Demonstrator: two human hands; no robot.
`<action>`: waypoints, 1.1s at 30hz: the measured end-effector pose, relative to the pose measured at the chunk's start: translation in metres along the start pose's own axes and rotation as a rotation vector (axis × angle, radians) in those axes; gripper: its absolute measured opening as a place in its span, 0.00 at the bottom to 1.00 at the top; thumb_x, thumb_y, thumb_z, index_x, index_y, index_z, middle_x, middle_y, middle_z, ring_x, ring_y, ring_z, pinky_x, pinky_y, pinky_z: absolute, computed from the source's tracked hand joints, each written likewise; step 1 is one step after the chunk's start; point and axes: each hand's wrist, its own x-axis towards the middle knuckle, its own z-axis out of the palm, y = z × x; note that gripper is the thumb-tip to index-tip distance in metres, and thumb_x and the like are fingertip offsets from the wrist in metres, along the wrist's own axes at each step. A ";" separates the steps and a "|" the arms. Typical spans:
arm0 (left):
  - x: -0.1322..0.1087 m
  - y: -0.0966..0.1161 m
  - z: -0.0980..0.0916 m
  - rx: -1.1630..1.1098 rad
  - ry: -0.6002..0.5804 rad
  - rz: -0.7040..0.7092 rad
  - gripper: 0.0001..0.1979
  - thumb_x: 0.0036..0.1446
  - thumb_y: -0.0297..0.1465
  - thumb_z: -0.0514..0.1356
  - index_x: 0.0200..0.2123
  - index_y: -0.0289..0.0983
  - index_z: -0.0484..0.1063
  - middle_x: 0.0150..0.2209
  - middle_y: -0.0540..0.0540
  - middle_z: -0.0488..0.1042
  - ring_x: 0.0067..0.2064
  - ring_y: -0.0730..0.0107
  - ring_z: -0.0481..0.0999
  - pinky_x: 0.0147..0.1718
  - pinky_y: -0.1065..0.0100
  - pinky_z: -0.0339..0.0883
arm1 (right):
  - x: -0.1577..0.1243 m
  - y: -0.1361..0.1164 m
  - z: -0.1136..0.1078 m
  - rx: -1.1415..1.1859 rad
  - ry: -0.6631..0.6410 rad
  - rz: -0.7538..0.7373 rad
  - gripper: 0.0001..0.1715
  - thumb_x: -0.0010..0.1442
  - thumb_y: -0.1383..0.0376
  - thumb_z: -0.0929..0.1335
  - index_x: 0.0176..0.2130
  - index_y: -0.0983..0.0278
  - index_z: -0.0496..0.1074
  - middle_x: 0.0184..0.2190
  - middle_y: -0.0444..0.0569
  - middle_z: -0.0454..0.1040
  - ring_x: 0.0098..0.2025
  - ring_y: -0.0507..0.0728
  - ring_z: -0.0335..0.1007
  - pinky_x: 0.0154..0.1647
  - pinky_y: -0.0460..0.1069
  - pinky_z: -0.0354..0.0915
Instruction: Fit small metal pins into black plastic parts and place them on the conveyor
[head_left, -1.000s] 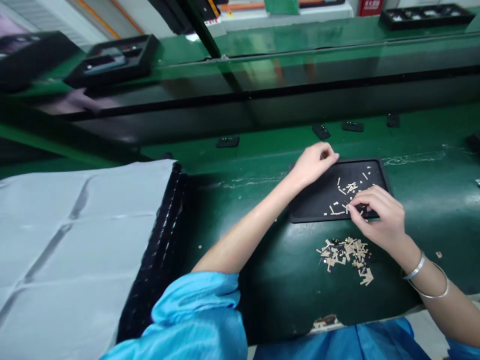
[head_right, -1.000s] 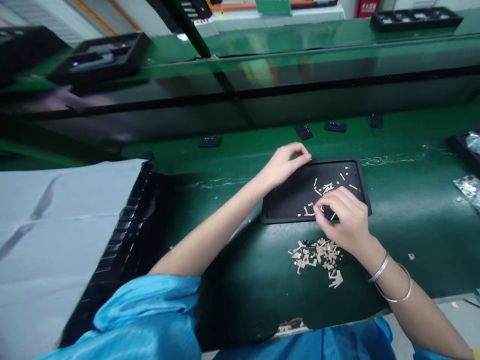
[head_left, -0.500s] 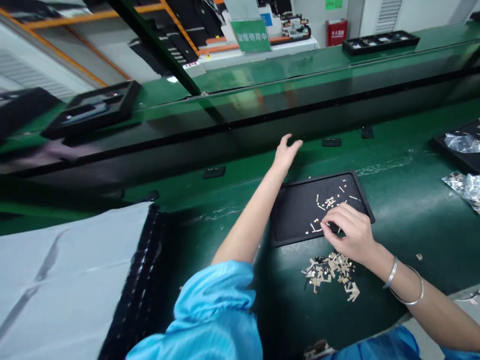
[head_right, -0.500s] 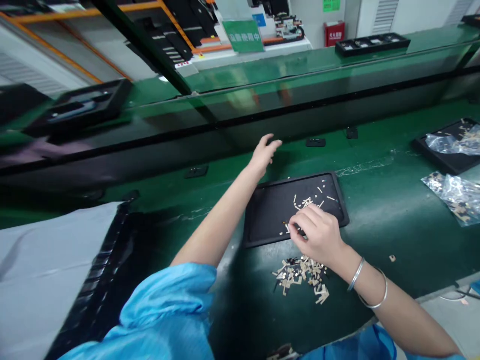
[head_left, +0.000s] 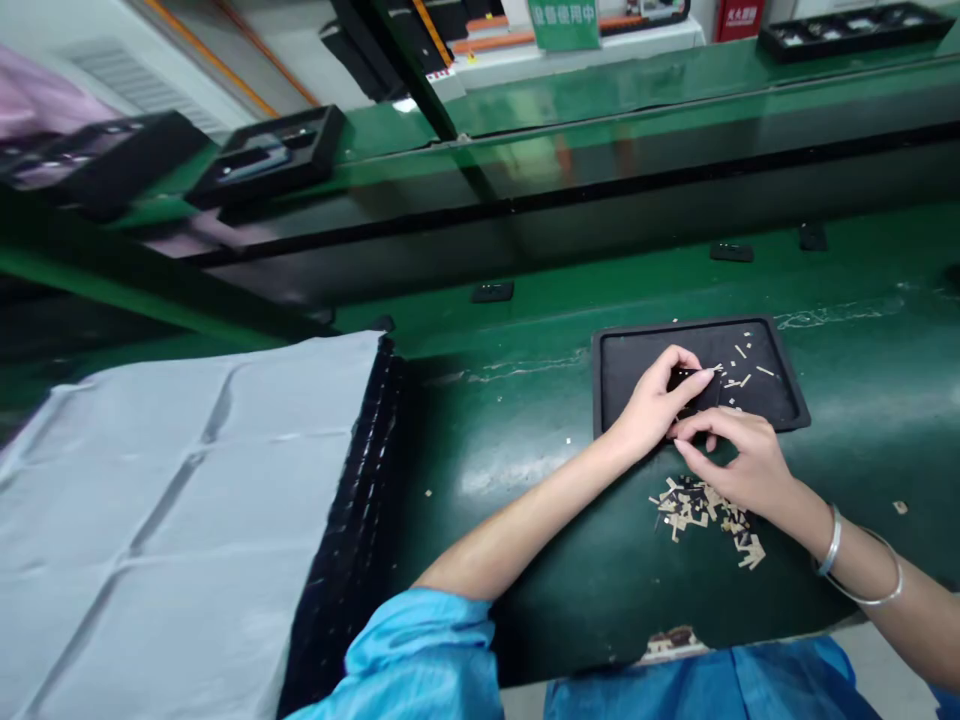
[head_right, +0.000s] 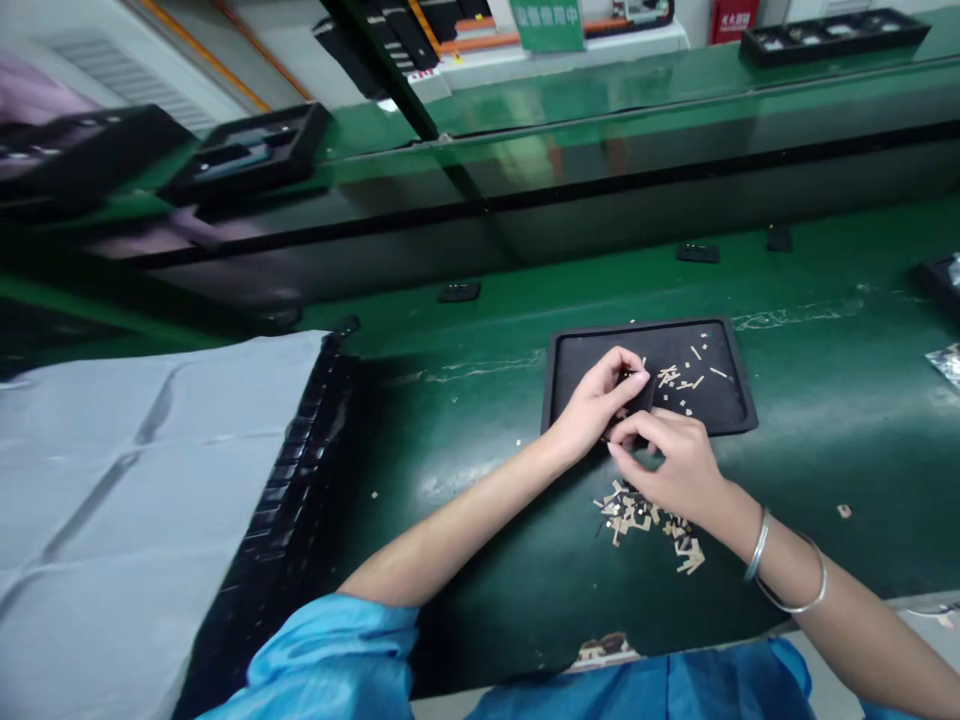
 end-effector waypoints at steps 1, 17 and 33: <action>0.001 -0.002 -0.001 -0.009 -0.002 0.035 0.11 0.53 0.36 0.61 0.33 0.36 0.63 0.32 0.53 0.62 0.30 0.80 0.60 0.27 0.77 0.56 | 0.000 0.001 -0.001 -0.006 0.011 -0.004 0.06 0.55 0.74 0.67 0.30 0.63 0.70 0.27 0.44 0.77 0.24 0.48 0.66 0.26 0.45 0.64; -0.001 -0.002 0.000 -0.123 -0.030 0.021 0.17 0.45 0.28 0.65 0.34 0.38 0.58 0.28 0.55 0.65 0.29 0.81 0.66 0.29 0.78 0.62 | 0.009 0.013 -0.023 0.103 0.412 0.458 0.04 0.53 0.69 0.71 0.29 0.62 0.72 0.28 0.45 0.75 0.25 0.50 0.70 0.19 0.44 0.64; -0.006 0.002 0.000 0.154 -0.113 0.098 0.10 0.50 0.26 0.60 0.35 0.37 0.61 0.35 0.49 0.68 0.32 0.77 0.67 0.21 0.79 0.57 | 0.013 0.014 -0.023 -0.021 0.304 0.445 0.05 0.53 0.70 0.71 0.28 0.61 0.71 0.25 0.43 0.73 0.24 0.51 0.68 0.19 0.45 0.65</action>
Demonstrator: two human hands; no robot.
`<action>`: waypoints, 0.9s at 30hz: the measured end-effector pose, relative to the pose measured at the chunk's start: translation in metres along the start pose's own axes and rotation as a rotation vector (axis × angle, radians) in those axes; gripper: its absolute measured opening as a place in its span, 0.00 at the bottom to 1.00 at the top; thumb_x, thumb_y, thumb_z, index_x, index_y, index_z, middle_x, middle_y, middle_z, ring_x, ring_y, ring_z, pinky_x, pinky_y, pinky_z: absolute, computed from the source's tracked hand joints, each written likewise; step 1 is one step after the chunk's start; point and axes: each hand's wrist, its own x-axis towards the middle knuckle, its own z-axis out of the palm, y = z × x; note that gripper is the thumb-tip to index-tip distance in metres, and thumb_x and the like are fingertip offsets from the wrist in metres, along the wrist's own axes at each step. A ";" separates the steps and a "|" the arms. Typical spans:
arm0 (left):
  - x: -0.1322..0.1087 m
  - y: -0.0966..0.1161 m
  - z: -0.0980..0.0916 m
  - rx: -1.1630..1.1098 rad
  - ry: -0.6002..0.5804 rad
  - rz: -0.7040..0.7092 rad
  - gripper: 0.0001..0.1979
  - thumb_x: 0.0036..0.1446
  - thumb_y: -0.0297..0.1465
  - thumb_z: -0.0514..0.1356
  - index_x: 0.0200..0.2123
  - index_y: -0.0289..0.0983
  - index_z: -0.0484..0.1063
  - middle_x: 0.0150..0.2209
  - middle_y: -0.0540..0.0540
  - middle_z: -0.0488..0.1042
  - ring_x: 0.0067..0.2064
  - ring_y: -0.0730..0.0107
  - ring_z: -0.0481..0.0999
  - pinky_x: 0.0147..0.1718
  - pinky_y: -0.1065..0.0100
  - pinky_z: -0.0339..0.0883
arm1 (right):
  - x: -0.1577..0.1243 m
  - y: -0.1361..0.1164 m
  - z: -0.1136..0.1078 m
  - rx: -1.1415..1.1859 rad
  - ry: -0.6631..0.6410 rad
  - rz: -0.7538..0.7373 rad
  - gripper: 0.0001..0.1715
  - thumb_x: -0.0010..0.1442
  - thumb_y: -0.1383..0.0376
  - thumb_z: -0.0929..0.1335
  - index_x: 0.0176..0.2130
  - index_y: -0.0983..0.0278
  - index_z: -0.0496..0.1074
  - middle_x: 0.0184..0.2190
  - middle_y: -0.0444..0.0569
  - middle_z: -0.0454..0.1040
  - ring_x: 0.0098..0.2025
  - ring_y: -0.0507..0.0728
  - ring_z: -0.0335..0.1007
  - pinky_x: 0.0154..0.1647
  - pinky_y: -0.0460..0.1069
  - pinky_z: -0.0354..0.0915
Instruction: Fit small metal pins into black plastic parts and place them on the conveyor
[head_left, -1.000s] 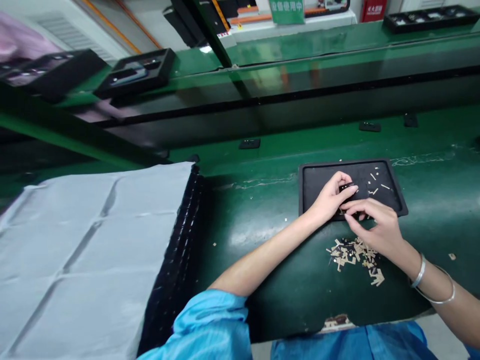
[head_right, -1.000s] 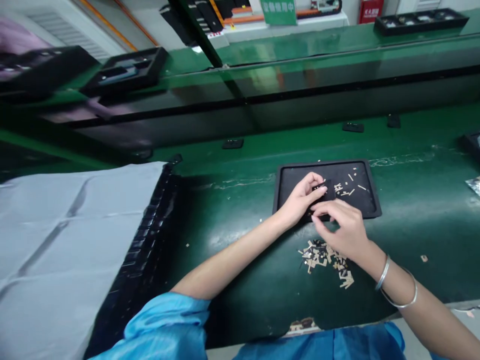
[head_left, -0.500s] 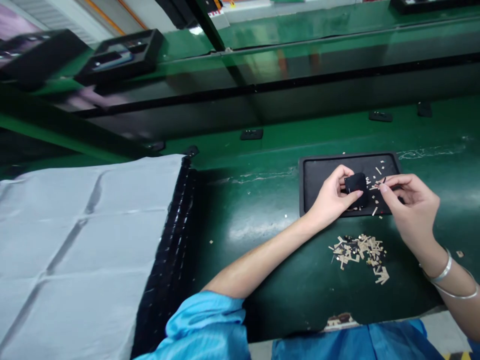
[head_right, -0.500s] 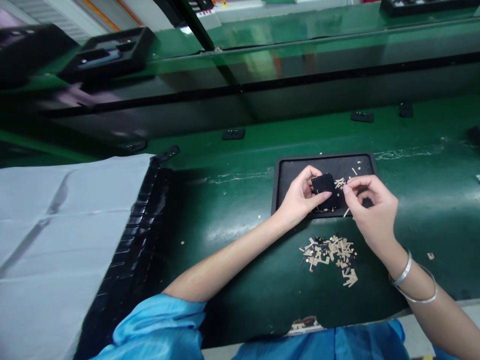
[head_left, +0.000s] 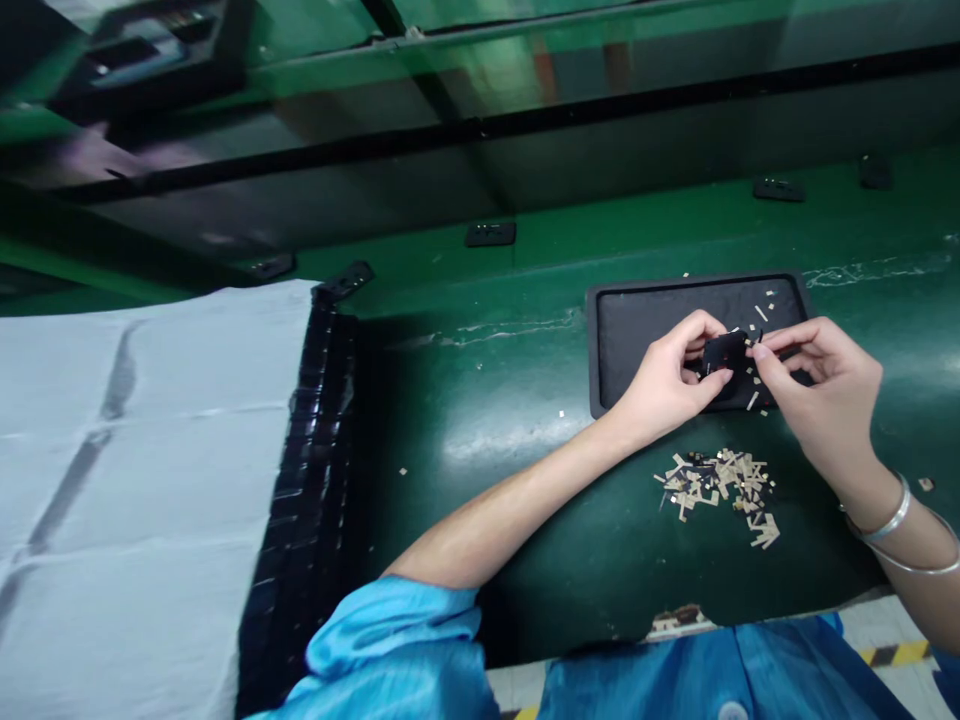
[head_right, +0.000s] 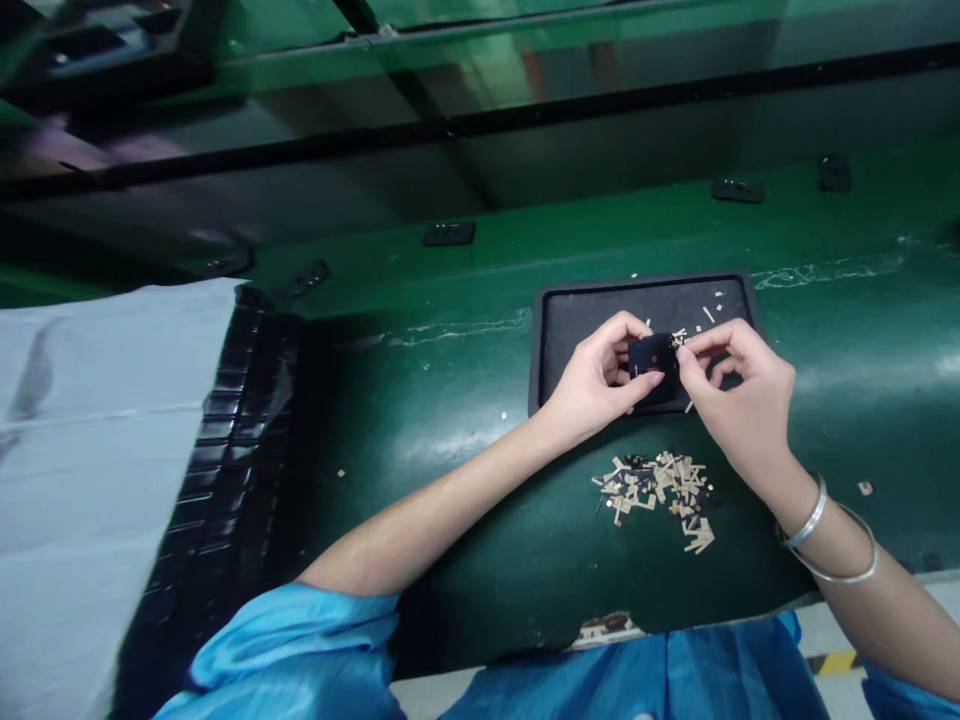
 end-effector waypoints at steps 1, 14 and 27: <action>0.000 0.000 0.000 0.003 -0.002 0.001 0.10 0.50 0.26 0.59 0.35 0.37 0.61 0.36 0.49 0.68 0.33 0.77 0.67 0.20 0.79 0.56 | 0.000 0.000 0.000 -0.007 -0.001 0.007 0.05 0.53 0.69 0.70 0.28 0.61 0.71 0.25 0.43 0.73 0.24 0.51 0.68 0.19 0.45 0.65; 0.000 0.003 0.001 -0.003 0.020 -0.027 0.09 0.49 0.24 0.60 0.33 0.37 0.62 0.34 0.49 0.68 0.32 0.76 0.68 0.21 0.78 0.55 | 0.003 -0.001 -0.001 0.031 -0.042 0.080 0.05 0.52 0.70 0.71 0.28 0.61 0.72 0.25 0.43 0.74 0.23 0.50 0.68 0.20 0.45 0.63; 0.002 -0.003 0.000 0.000 -0.011 0.102 0.09 0.49 0.23 0.59 0.33 0.36 0.62 0.32 0.51 0.66 0.32 0.78 0.68 0.20 0.80 0.55 | 0.003 0.002 -0.002 0.096 -0.063 0.131 0.04 0.53 0.70 0.71 0.29 0.61 0.73 0.26 0.43 0.74 0.25 0.49 0.68 0.22 0.45 0.64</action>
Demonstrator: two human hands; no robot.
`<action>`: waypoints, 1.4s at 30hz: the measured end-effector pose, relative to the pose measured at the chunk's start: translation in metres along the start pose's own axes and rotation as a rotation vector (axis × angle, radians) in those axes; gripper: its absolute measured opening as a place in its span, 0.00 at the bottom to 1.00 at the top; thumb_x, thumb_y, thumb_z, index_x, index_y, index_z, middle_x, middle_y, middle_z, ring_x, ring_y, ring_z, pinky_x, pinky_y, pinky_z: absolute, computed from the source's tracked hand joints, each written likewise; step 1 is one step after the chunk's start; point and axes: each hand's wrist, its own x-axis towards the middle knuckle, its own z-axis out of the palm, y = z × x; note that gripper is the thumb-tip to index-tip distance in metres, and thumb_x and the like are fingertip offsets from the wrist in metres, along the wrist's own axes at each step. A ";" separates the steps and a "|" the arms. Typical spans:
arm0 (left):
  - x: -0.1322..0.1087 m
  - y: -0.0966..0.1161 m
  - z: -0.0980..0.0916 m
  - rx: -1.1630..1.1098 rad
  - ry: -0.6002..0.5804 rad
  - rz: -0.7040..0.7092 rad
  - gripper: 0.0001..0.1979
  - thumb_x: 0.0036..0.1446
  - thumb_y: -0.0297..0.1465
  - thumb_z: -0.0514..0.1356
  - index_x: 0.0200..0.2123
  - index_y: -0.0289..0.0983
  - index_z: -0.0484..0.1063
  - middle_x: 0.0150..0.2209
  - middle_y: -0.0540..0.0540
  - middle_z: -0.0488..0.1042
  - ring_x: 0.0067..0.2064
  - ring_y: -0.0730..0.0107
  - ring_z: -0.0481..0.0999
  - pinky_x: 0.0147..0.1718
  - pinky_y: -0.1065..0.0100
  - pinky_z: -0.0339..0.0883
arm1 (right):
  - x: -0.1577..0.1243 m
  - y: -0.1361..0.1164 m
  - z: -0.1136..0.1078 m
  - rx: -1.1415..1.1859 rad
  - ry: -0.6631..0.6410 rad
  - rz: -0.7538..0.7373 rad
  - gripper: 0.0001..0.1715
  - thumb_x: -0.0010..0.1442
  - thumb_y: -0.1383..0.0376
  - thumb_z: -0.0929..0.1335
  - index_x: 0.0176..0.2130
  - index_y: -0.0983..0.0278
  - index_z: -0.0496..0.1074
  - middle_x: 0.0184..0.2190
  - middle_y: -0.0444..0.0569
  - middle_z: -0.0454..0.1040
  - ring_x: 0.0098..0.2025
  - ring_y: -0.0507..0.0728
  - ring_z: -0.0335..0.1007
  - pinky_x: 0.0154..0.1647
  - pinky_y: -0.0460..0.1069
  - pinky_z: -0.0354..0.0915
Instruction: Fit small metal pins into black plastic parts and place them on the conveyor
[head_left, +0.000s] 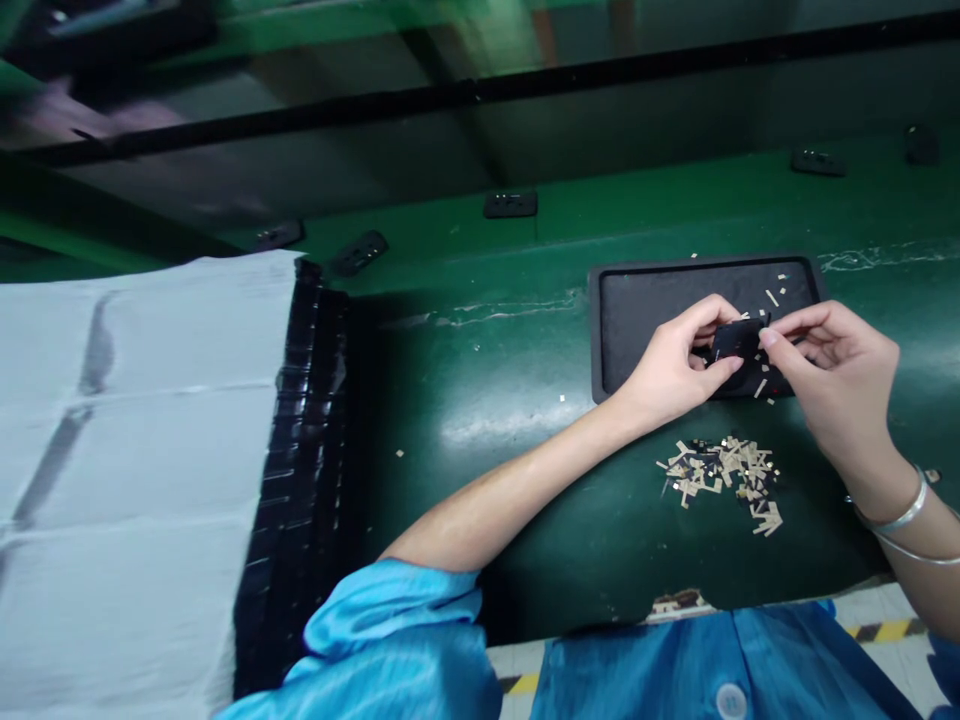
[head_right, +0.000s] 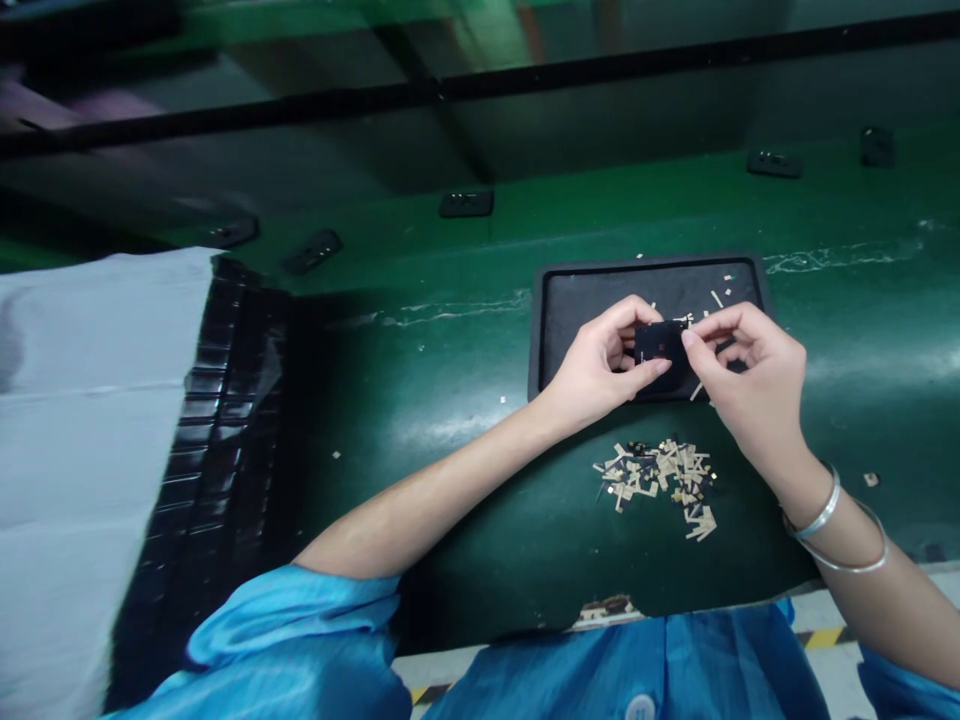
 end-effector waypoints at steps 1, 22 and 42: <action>0.000 0.000 0.000 -0.010 -0.005 0.009 0.09 0.49 0.24 0.59 0.34 0.36 0.62 0.32 0.51 0.66 0.32 0.78 0.68 0.20 0.80 0.55 | 0.000 0.001 0.000 0.006 -0.001 0.003 0.04 0.53 0.70 0.71 0.29 0.61 0.73 0.26 0.43 0.75 0.25 0.49 0.69 0.23 0.45 0.64; 0.003 -0.003 -0.004 -0.283 -0.050 -0.114 0.16 0.46 0.32 0.66 0.35 0.37 0.62 0.30 0.52 0.69 0.29 0.79 0.69 0.21 0.80 0.61 | 0.013 0.003 -0.005 0.342 -0.108 0.218 0.05 0.49 0.69 0.74 0.25 0.62 0.74 0.19 0.42 0.71 0.19 0.48 0.62 0.19 0.45 0.57; 0.004 0.002 -0.006 -0.370 -0.144 -0.211 0.26 0.44 0.36 0.69 0.45 0.38 0.63 0.32 0.51 0.73 0.24 0.81 0.68 0.17 0.80 0.55 | 0.018 0.004 -0.014 0.467 -0.264 0.236 0.15 0.41 0.60 0.78 0.25 0.61 0.72 0.20 0.41 0.69 0.19 0.48 0.63 0.16 0.44 0.59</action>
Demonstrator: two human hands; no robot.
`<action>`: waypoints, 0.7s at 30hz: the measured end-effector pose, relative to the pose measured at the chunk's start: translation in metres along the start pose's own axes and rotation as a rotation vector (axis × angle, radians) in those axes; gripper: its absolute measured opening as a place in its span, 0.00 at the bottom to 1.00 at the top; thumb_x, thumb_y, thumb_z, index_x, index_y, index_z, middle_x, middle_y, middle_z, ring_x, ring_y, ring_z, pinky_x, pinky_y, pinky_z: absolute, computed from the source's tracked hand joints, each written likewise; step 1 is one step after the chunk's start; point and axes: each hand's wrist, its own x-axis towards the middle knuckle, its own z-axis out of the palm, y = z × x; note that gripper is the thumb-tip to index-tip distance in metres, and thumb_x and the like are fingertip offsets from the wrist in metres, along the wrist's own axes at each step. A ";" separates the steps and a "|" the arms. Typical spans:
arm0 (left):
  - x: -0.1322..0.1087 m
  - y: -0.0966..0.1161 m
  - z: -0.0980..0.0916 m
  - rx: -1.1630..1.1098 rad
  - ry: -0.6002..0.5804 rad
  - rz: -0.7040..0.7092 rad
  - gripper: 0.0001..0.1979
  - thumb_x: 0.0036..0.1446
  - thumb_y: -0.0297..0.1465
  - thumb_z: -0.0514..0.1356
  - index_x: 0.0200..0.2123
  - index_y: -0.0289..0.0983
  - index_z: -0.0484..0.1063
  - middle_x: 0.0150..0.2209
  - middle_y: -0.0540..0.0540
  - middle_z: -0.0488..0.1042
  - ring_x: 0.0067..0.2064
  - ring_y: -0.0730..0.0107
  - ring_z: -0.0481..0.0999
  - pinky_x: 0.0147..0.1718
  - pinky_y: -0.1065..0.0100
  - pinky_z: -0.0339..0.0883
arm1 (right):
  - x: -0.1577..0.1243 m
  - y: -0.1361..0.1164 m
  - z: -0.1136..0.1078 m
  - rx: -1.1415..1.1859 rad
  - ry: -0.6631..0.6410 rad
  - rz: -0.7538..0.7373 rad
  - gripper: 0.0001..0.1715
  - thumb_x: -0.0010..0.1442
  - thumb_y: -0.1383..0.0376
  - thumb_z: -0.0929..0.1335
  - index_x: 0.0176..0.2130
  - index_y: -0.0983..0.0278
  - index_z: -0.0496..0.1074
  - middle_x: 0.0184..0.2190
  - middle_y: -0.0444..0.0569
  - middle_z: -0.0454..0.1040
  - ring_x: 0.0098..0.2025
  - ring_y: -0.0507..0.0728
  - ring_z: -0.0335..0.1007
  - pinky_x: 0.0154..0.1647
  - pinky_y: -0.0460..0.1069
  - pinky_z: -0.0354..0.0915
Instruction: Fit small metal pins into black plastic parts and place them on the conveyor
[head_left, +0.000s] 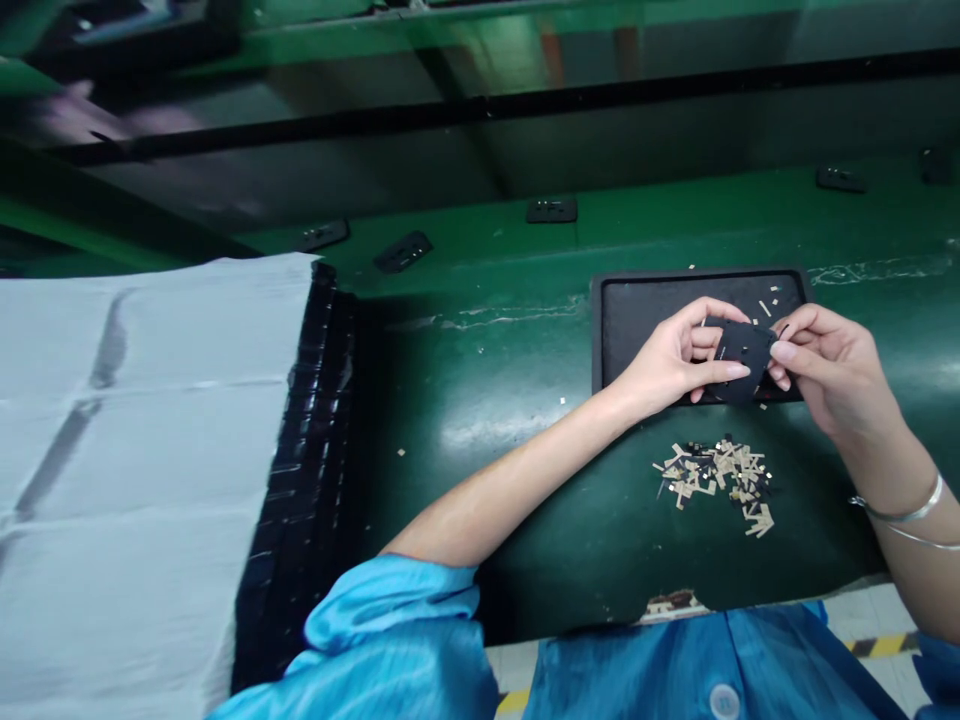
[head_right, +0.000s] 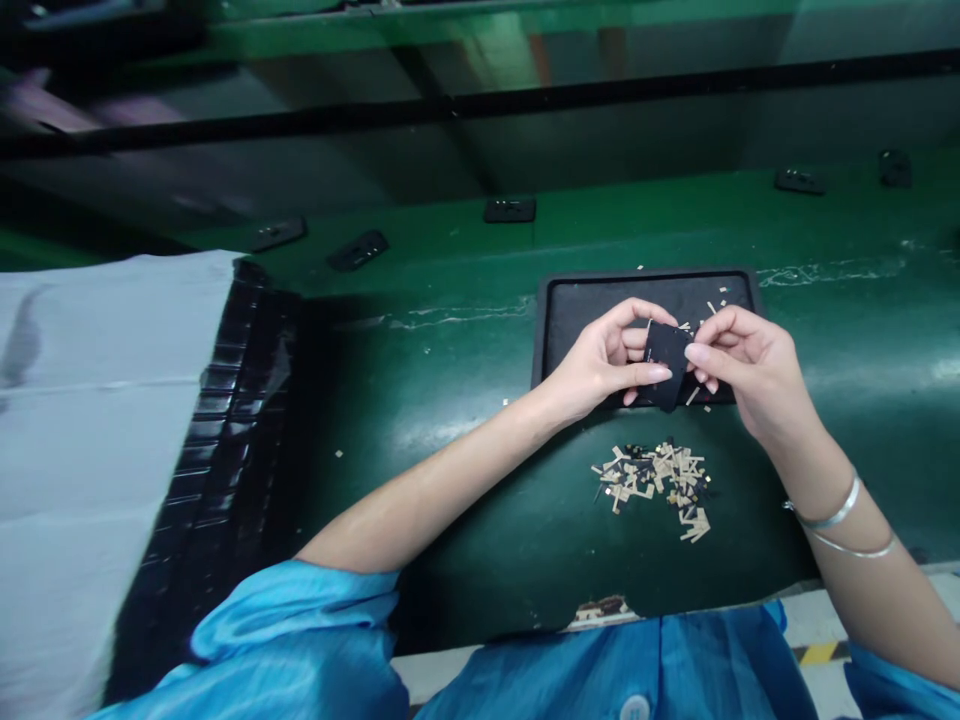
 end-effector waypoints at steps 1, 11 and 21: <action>0.000 -0.001 0.000 0.019 0.018 0.031 0.26 0.45 0.35 0.68 0.45 0.38 0.63 0.31 0.51 0.73 0.24 0.81 0.68 0.17 0.80 0.55 | 0.000 0.001 0.000 -0.010 0.023 -0.013 0.15 0.41 0.60 0.78 0.25 0.61 0.72 0.21 0.41 0.69 0.20 0.48 0.63 0.16 0.44 0.59; -0.004 -0.008 0.008 0.447 0.232 0.259 0.32 0.43 0.36 0.70 0.53 0.39 0.67 0.44 0.44 0.73 0.42 0.67 0.72 0.27 0.74 0.65 | -0.006 0.004 0.006 -0.099 0.100 -0.095 0.11 0.45 0.63 0.77 0.26 0.60 0.73 0.21 0.41 0.71 0.20 0.49 0.65 0.17 0.45 0.61; -0.005 -0.010 0.009 0.482 0.179 0.311 0.28 0.50 0.29 0.63 0.55 0.35 0.65 0.54 0.40 0.70 0.50 0.64 0.72 0.30 0.75 0.70 | -0.011 0.007 0.013 -0.094 0.083 -0.083 0.09 0.47 0.63 0.76 0.27 0.61 0.73 0.19 0.40 0.71 0.18 0.48 0.64 0.17 0.44 0.60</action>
